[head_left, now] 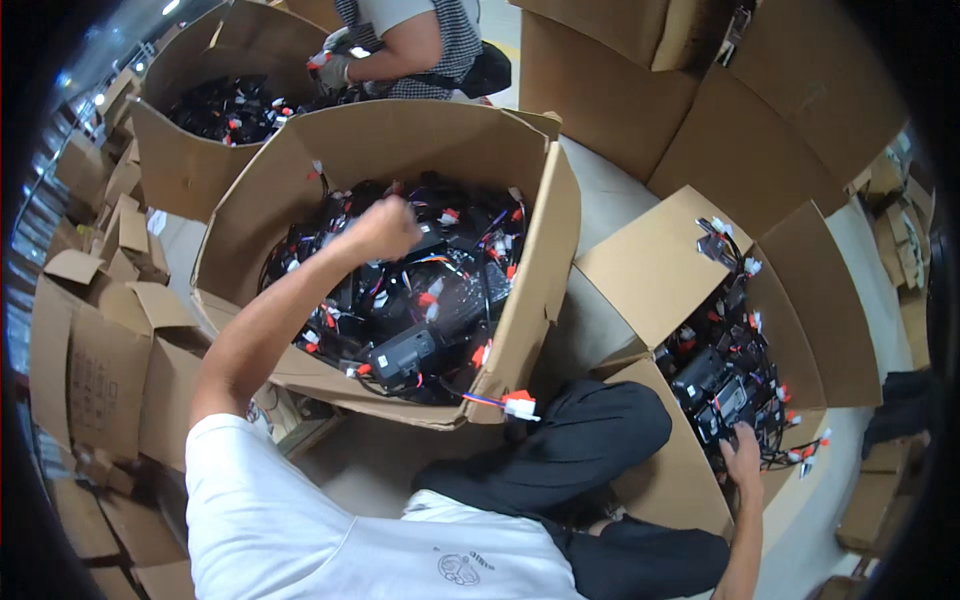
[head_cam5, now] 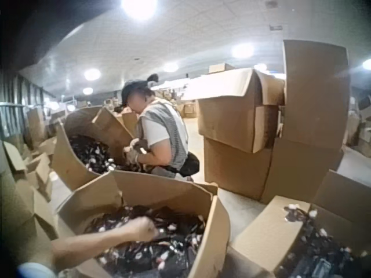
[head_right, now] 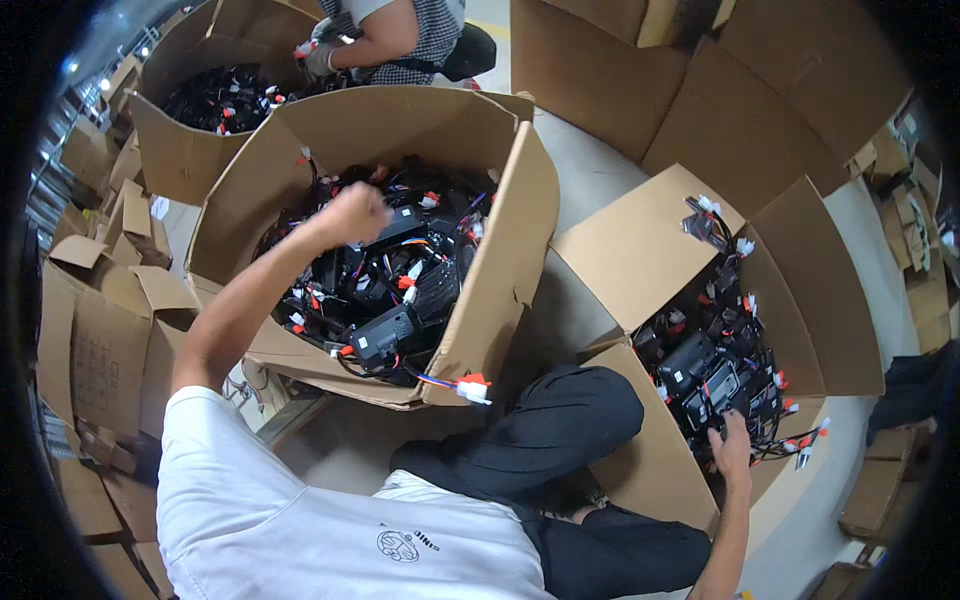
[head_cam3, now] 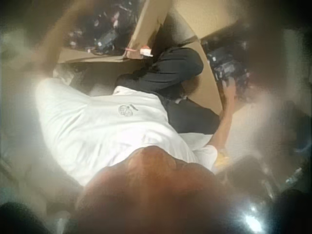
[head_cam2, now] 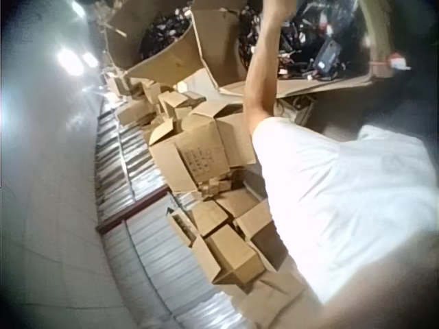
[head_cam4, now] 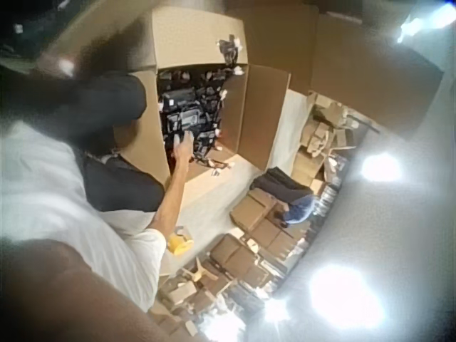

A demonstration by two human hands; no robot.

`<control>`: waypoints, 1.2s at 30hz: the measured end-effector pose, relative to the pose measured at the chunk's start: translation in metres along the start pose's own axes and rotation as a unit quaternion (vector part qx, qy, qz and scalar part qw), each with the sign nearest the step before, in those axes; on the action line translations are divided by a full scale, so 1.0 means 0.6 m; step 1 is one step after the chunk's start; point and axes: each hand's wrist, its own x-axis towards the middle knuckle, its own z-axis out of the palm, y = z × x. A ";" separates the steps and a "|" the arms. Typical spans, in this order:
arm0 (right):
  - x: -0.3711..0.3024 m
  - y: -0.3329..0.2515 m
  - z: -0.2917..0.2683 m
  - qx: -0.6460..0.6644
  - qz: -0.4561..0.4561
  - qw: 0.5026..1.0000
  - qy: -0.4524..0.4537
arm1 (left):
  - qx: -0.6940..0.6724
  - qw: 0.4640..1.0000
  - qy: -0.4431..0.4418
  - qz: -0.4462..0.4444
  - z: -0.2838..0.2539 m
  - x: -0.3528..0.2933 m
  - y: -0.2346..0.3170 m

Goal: The person sorts electronic display devices by picking them from cardboard boxes, turning them over by hand, and placing them into adjacent cardboard boxes.

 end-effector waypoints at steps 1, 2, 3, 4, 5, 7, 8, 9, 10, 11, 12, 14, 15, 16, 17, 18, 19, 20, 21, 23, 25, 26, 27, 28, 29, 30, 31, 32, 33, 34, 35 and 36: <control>-0.013 -0.003 0.003 -0.013 -0.007 1.000 0.002 | 0.025 0.998 -0.055 -0.011 0.057 -0.016 -0.056; -0.018 -0.017 -0.005 -0.022 -0.004 1.000 0.000 | 0.050 0.993 -0.108 -0.020 0.103 -0.028 -0.101; -0.016 -0.043 -0.007 -0.014 -0.005 1.000 -0.008 | 0.045 0.993 -0.105 -0.022 0.134 -0.029 -0.149; -0.022 -0.068 -0.031 -0.014 -0.003 1.000 -0.010 | 0.061 0.998 -0.022 -0.027 0.171 -0.021 -0.185; -0.015 -0.097 -0.029 -0.005 -0.027 1.000 -0.001 | 0.086 0.994 0.058 -0.040 0.197 -0.020 -0.222; -0.012 -0.148 -0.043 -0.013 -0.056 0.998 0.011 | 0.098 0.993 0.052 -0.038 0.235 -0.018 -0.284; -0.008 -0.178 -0.051 -0.012 -0.055 0.998 0.003 | 0.114 0.992 0.035 -0.033 0.253 -0.010 -0.305; -0.015 -0.203 -0.060 -0.010 -0.061 0.998 0.000 | 0.129 0.990 0.051 -0.034 0.274 -0.006 -0.306; -0.021 -0.232 -0.063 -0.005 -0.064 0.998 -0.005 | 0.124 0.989 0.058 -0.057 0.287 0.005 -0.294; -0.012 -0.280 -0.059 0.011 -0.059 0.998 -0.027 | 0.135 0.988 0.047 -0.061 0.284 -0.007 -0.305; 0.005 -0.325 -0.061 0.020 -0.062 0.996 -0.064 | 0.151 0.985 0.040 -0.066 0.262 -0.027 -0.317; 0.009 -0.357 -0.073 0.018 -0.089 0.995 -0.050 | 0.118 0.990 0.074 -0.032 0.232 -0.015 -0.293; -0.002 -0.376 -0.096 0.026 -0.097 0.994 -0.032 | 0.035 0.999 -0.004 0.001 0.209 0.011 -0.229; -0.001 -0.429 -0.122 0.044 -0.113 0.992 -0.017 | -0.038 0.995 -0.086 0.025 0.162 0.008 -0.185; 0.011 -0.491 -0.148 0.095 -0.119 0.988 -0.003 | -0.068 0.995 -0.053 0.048 0.095 -0.006 -0.179; 0.023 -0.555 -0.179 0.137 -0.118 0.983 0.002 | -0.097 0.993 -0.018 0.070 0.023 -0.026 -0.174; 0.029 -0.613 -0.211 0.175 -0.111 0.978 0.008 | -0.183 0.983 -0.022 0.028 -0.053 -0.055 -0.134; 0.048 -0.678 -0.218 0.261 -0.123 0.957 0.012 | -0.260 0.965 -0.021 -0.029 -0.134 -0.108 -0.103; 0.068 -0.741 -0.221 0.349 -0.135 0.927 0.013 | -0.274 0.961 -0.021 -0.019 -0.183 -0.150 -0.088; 0.107 -0.859 -0.227 0.440 -0.209 0.873 0.014 | -0.285 0.956 -0.045 0.048 -0.251 -0.231 -0.027; 0.128 -0.983 -0.232 0.483 -0.266 0.834 0.039 | -0.236 0.954 -0.140 0.124 -0.295 -0.292 0.111; 0.126 -1.028 -0.239 0.512 -0.289 0.807 0.056 | -0.193 0.950 -0.195 0.151 -0.312 -0.310 0.174; 0.134 -1.033 -0.245 0.553 -0.269 0.784 -0.085 | -0.182 0.946 -0.187 0.191 -0.293 -0.323 0.196; 0.142 -1.040 -0.240 0.580 -0.244 0.743 -0.229 | -0.169 0.942 -0.181 0.224 -0.265 -0.329 0.186; 0.122 -1.044 -0.238 0.547 -0.219 0.785 -0.190 | -0.169 0.945 -0.170 0.220 -0.243 -0.321 0.160; 0.099 -1.043 -0.229 0.527 -0.188 0.806 -0.193 | -0.244 0.916 -0.233 0.219 -0.220 -0.309 0.128; 0.067 -1.024 -0.205 0.508 -0.162 0.834 -0.145 | -0.318 0.871 -0.298 0.229 -0.189 -0.283 0.098; 0.040 -1.011 -0.198 0.493 -0.138 0.848 -0.140 | -0.313 0.873 -0.259 0.270 -0.155 -0.256 0.047; 0.018 -0.978 -0.179 0.515 -0.114 0.841 -0.121 | -0.284 0.915 -0.150 0.244 -0.100 -0.211 -0.027; 0.005 -0.946 -0.165 0.536 -0.089 0.834 -0.101 | -0.317 0.936 -0.127 0.083 -0.058 -0.163 -0.097; -0.009 -0.952 -0.166 0.616 -0.068 0.782 -0.067 | -0.167 0.984 -0.047 0.042 -0.018 -0.123 -0.198; -0.020 -0.961 -0.165 0.698 -0.049 0.713 -0.039 | -0.076 0.992 0.098 -0.032 0.053 -0.144 -0.318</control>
